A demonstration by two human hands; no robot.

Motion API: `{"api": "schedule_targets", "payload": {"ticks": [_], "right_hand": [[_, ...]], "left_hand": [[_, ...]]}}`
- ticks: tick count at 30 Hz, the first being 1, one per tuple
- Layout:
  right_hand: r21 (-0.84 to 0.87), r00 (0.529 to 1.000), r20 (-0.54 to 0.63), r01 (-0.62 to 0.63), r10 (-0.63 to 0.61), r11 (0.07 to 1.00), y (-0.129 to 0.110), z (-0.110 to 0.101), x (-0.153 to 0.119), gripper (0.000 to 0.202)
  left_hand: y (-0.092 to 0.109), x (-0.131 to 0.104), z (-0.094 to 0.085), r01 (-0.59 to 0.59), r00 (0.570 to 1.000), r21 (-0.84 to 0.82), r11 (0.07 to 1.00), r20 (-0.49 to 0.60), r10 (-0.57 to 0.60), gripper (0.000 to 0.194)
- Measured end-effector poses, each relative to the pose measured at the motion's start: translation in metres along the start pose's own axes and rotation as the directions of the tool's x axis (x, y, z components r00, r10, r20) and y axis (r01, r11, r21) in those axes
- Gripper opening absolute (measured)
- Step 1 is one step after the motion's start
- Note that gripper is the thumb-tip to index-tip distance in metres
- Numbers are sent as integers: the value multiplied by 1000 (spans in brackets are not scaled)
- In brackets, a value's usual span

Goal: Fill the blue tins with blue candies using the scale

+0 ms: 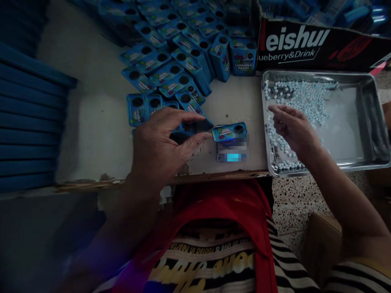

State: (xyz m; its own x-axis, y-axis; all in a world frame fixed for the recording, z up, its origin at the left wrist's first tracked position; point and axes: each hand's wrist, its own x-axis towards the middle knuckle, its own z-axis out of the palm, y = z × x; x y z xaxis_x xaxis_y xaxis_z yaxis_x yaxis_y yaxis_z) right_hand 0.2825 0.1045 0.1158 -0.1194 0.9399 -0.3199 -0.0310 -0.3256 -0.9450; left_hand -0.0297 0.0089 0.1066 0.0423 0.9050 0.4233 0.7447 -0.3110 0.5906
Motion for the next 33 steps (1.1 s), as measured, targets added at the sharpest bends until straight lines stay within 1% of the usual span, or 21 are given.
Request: {"api": "schedule_targets", "payload": {"ticks": [2,3,5,6,8,11,14,16,18,21,23,25,27,28,29,30,31,32,33], "right_hand": [[42,991,-93,-90,93,995,10,-23,1,10],[50,984,-112,-136,141,989,14,-32,0,10],[33,975,-92,-199,202,979,20,-42,-5,12],[11,978,-64,-201,201,980,20,-43,-9,14],[-37,990,4,-138,138,990,17,-34,-18,16],[-80,992,126,11,-1,997,5,-6,-26,20],[-105,964,255,100,-70,989,-8,22,-23,33],[-121,949,302,127,-85,984,-13,36,-19,37],[-140,941,325,142,-90,980,-15,45,-17,39],[-132,937,334,150,-99,980,-17,51,-17,39],[-71,950,300,114,-88,991,-18,49,-17,36],[29,971,231,48,-53,998,-20,41,-13,31],[110,983,181,-9,-11,994,-19,32,-3,26],[126,985,174,-21,-1,992,-18,28,3,24],[120,984,180,-21,-1,993,-16,27,10,22],[90,980,196,-6,-11,996,-13,28,17,20],[34,975,218,29,-36,999,-10,32,22,18],[-47,966,248,93,-79,995,-8,39,27,17],[-154,947,288,191,-141,969,-5,48,30,18]], "left_hand": [[2,3,2,15,1000,12,1000,19,-16,30],[4,4,4,31,999,14,999,40,-31,33],[8,8,9,57,994,13,998,94,-58,46],[10,9,12,59,991,14,998,120,-61,55],[13,11,18,53,986,19,998,158,-56,68],[14,11,26,53,983,36,998,175,-59,76],[11,6,28,72,984,61,996,159,-81,75],[8,3,27,80,984,68,994,151,-90,73],[4,2,26,81,983,63,995,158,-90,68],[5,5,30,80,979,59,995,181,-90,63],[14,11,39,73,973,79,994,212,-88,63],[29,18,49,36,951,105,994,300,-66,57],[44,22,55,-31,914,117,993,404,-19,43],[49,23,53,-63,902,114,991,431,8,37],[51,22,47,-85,903,107,991,428,32,35],[51,21,35,-97,916,96,991,397,51,36],[48,20,18,-100,936,84,991,347,65,37],[41,19,-4,-92,957,78,993,281,67,39],[29,20,-30,-75,976,81,994,210,57,41]]}}
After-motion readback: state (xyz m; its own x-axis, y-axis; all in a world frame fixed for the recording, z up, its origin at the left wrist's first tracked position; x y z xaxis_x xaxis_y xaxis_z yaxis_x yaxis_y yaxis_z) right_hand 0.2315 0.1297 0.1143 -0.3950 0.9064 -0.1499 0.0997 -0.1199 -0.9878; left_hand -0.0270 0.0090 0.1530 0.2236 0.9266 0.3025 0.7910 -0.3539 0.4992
